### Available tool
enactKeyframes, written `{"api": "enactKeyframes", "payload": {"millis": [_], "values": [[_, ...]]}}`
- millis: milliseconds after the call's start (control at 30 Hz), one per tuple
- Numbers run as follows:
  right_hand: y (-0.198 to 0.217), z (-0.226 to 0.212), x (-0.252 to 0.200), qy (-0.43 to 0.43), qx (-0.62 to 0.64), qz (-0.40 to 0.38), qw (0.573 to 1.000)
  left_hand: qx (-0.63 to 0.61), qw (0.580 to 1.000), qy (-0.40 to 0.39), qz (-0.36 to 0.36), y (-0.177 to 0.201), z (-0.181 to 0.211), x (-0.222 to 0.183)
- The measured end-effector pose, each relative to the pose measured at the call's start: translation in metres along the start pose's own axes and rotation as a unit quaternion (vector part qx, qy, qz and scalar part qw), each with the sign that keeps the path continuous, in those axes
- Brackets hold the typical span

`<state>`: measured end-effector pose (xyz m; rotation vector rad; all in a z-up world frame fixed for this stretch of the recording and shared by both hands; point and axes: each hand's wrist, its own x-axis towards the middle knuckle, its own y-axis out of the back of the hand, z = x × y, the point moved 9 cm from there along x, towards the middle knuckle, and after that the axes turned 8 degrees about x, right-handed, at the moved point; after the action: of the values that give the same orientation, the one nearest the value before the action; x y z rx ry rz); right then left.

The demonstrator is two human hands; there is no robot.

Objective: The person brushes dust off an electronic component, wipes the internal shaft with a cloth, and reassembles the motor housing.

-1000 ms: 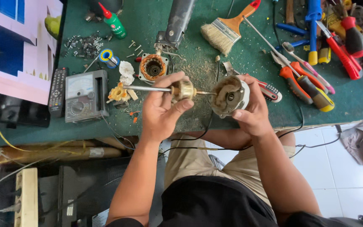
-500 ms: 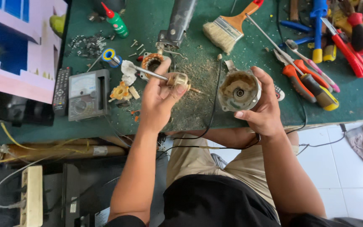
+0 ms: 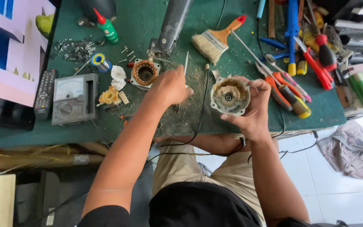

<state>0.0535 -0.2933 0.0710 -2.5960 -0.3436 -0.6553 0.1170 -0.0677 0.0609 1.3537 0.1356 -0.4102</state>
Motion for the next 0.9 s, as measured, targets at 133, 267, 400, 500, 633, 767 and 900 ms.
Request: {"api": "enactKeyframes", "payload": {"millis": [133,267,400,500,633,767,900], "values": [[-0.01,0.0,0.016,0.008,0.003,-0.007,1.0,0.01,0.99,-0.02,0.141,0.006,0.013,-0.02],[-0.051,-0.003,0.042,-0.001,-0.101,-0.054,0.993,-0.575,0.787,-0.06,0.218,0.011,0.023,-0.056],[-0.088,-0.002,0.065,-0.053,-0.278,-0.202,0.937,-0.908,0.406,-0.084,0.053,-0.03,0.022,-0.07],[-0.039,-0.001,0.117,-0.009,-0.392,-0.093,0.915,-0.926,0.35,-0.087,0.109,-0.042,-0.011,-0.092],[0.01,0.069,0.183,-0.093,-0.612,-0.154,0.77,-0.913,0.361,-0.105,0.155,-0.054,-0.055,-0.131],[-0.001,0.099,0.187,-0.323,-0.716,-0.156,0.599,-0.902,0.35,-0.043,0.247,-0.079,-0.099,-0.174],[-0.011,0.106,0.186,-0.378,-0.725,-0.098,0.568,-0.902,0.326,-0.012,0.284,-0.105,-0.115,-0.221]]}}
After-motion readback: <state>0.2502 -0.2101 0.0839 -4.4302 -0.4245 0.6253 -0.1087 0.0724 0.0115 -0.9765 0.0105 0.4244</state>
